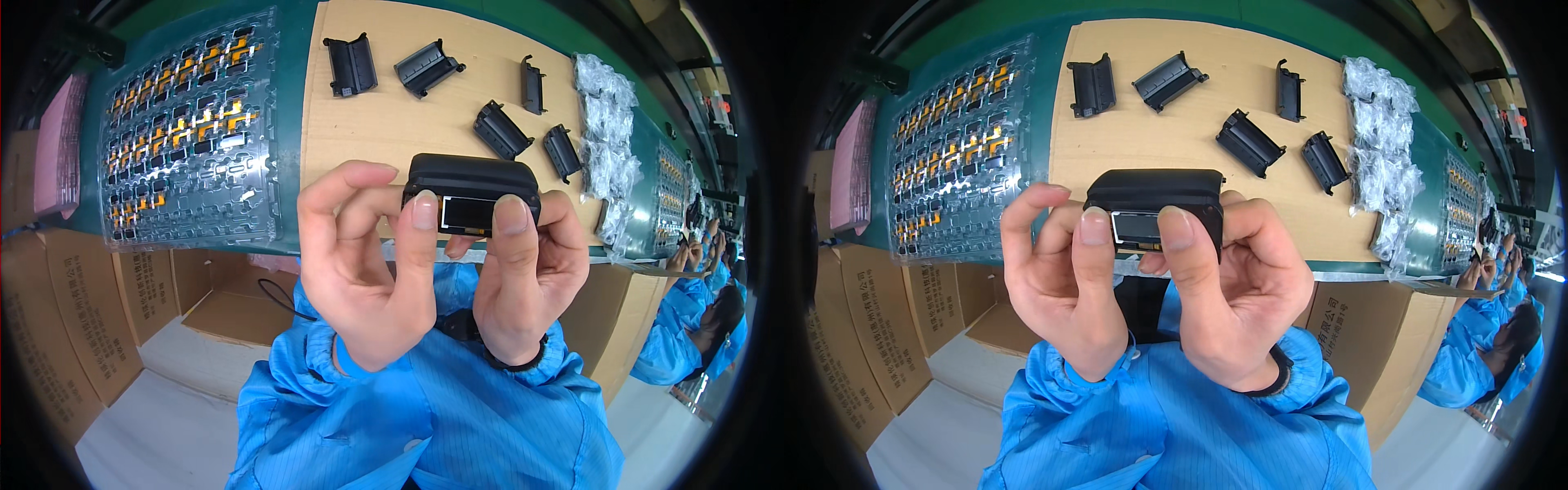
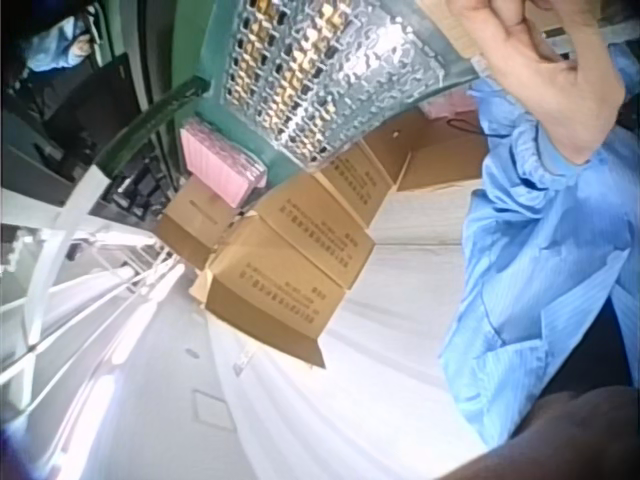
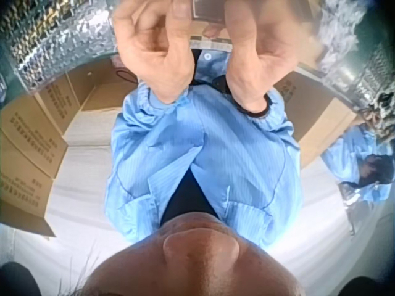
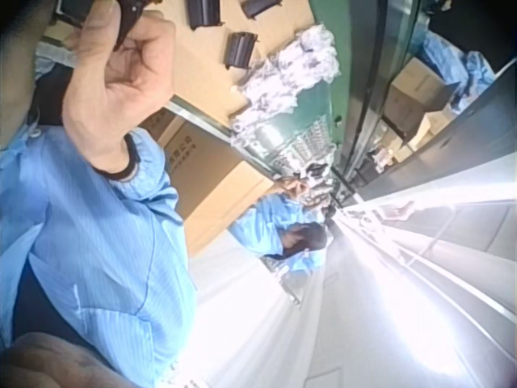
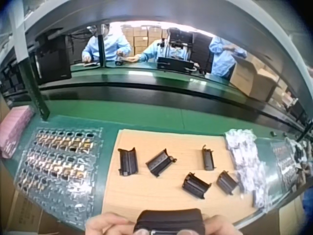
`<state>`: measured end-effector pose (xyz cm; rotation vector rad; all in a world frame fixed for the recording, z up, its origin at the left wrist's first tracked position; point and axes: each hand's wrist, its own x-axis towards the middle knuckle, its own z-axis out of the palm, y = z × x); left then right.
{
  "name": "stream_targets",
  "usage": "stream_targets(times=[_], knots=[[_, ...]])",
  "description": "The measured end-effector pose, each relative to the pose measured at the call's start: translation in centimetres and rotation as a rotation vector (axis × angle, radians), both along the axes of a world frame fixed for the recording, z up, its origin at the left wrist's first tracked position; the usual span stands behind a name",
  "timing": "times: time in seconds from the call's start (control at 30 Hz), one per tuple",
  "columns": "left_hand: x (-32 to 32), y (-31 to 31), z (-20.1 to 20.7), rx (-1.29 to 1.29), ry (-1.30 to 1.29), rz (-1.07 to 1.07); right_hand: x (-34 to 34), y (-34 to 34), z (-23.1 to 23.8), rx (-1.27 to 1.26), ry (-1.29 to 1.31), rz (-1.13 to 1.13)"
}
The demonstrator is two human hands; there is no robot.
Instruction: Assembling small electronic components into plastic housings on a production line.
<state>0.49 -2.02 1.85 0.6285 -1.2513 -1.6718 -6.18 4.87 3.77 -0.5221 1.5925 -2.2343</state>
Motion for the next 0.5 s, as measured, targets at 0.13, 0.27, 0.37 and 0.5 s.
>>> stream_targets(times=[0.13, 0.27, 0.37, 0.5], knots=[[-0.1, 0.0, -0.2, -0.022, -0.032, 0.011, 0.0, 0.0, -0.5, -0.022, -0.015, -0.001], [-0.1, -0.5, -0.2, 0.067, -0.093, -0.031, -0.4, 0.0, -1.0, 0.015, -0.065, -0.015], [-0.3, -0.9, 0.4, 0.254, -0.039, -0.064, -0.8, -0.1, -1.2, 0.037, -0.094, 0.002], [-0.2, -1.4, 0.3, 0.352, 0.082, -0.096, -0.9, -0.3, -1.4, 0.008, -0.156, 0.029]])
